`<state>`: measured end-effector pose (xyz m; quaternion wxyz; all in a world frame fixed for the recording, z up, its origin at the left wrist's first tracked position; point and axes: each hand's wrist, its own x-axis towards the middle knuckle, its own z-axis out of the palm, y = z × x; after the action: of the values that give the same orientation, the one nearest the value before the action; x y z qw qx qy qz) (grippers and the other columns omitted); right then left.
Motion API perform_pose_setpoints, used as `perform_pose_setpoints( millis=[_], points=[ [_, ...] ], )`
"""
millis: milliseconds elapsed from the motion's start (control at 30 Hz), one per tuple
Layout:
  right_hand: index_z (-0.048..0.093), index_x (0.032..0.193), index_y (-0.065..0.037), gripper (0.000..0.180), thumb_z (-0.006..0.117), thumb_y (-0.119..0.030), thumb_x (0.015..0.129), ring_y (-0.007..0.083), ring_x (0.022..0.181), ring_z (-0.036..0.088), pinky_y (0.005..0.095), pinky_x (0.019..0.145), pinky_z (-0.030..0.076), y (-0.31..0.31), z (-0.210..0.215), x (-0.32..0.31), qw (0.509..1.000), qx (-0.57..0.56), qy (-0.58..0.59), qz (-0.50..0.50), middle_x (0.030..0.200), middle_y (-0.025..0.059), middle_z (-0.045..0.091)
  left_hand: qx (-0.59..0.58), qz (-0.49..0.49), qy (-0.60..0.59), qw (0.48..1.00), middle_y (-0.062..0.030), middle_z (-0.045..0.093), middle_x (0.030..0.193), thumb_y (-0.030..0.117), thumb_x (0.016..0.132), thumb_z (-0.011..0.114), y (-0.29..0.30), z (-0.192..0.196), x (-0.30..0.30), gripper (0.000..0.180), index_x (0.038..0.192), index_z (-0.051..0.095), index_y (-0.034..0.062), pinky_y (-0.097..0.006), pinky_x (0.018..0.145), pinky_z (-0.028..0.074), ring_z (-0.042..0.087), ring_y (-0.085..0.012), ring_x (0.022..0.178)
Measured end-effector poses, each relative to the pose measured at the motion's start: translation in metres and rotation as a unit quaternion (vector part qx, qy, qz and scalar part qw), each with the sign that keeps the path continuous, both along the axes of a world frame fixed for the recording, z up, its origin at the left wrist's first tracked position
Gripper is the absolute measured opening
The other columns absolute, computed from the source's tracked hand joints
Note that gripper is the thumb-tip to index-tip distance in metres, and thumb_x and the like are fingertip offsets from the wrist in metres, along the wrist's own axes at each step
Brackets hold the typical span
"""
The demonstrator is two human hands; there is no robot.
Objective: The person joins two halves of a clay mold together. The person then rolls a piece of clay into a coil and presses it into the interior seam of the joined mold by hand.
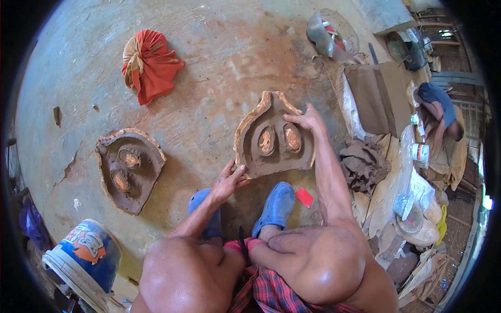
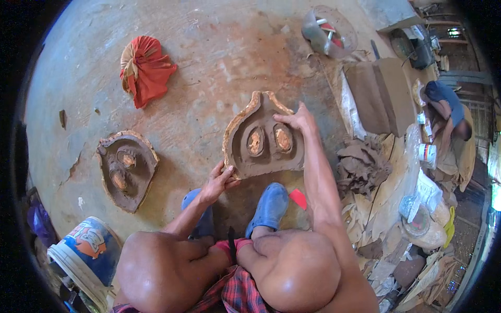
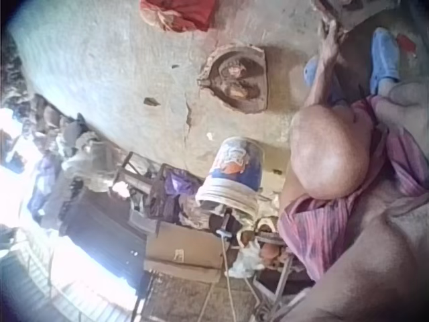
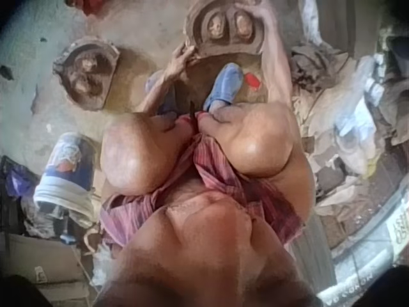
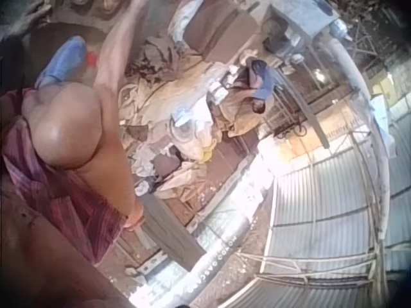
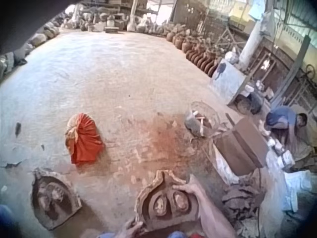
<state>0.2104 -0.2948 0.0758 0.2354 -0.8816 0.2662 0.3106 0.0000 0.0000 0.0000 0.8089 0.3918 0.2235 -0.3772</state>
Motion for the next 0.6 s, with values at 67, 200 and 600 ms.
perform_pose_setpoints(
  millis=[67, 200, 600],
  points=[
    [0.039, 0.160, 0.005, 0.108, 0.077, -0.066, 0.089, 0.0332, 0.147, 0.051, 0.0377, 0.121, 0.038, 0.000, 0.001, 0.008, 0.986, 0.044, -0.103, 0.127, 0.154, 0.0271, 0.055, 0.016, -0.006, -0.022, 1.000, -0.0070, 0.063, 0.141, 0.029, 0.112, 0.058, -0.001, 0.007, 0.014, 0.054, 0.161, 0.041, 0.0142, -0.038, 0.099, 0.060, 0.067, -0.0182, 0.120],
    [0.031, 0.164, 0.003, 0.103, 0.043, -0.077, 0.101, 0.0347, 0.152, 0.044, 0.0399, 0.125, 0.031, -0.043, 0.006, 0.003, 0.975, 0.175, -0.116, 0.077, 0.162, 0.0276, 0.046, 0.040, 0.009, -0.048, 0.998, -0.0028, 0.072, 0.101, 0.031, 0.110, 0.063, -0.006, 0.007, 0.027, 0.040, 0.140, 0.062, 0.0044, -0.030, 0.076, 0.062, 0.067, -0.0094, 0.082],
    [0.007, 0.172, -0.015, 0.088, 0.029, -0.071, 0.108, 0.0268, 0.098, 0.075, 0.0360, 0.070, 0.066, -0.007, -0.002, -0.156, 0.962, 0.165, -0.144, -0.165, 0.130, 0.0254, 0.070, 0.257, 0.105, -0.212, 0.937, -0.0182, 0.070, 0.137, 0.031, 0.111, 0.057, 0.057, 0.018, 0.139, 0.051, 0.152, 0.055, -0.0003, -0.035, 0.105, 0.052, 0.067, -0.0234, 0.125]
  ],
)
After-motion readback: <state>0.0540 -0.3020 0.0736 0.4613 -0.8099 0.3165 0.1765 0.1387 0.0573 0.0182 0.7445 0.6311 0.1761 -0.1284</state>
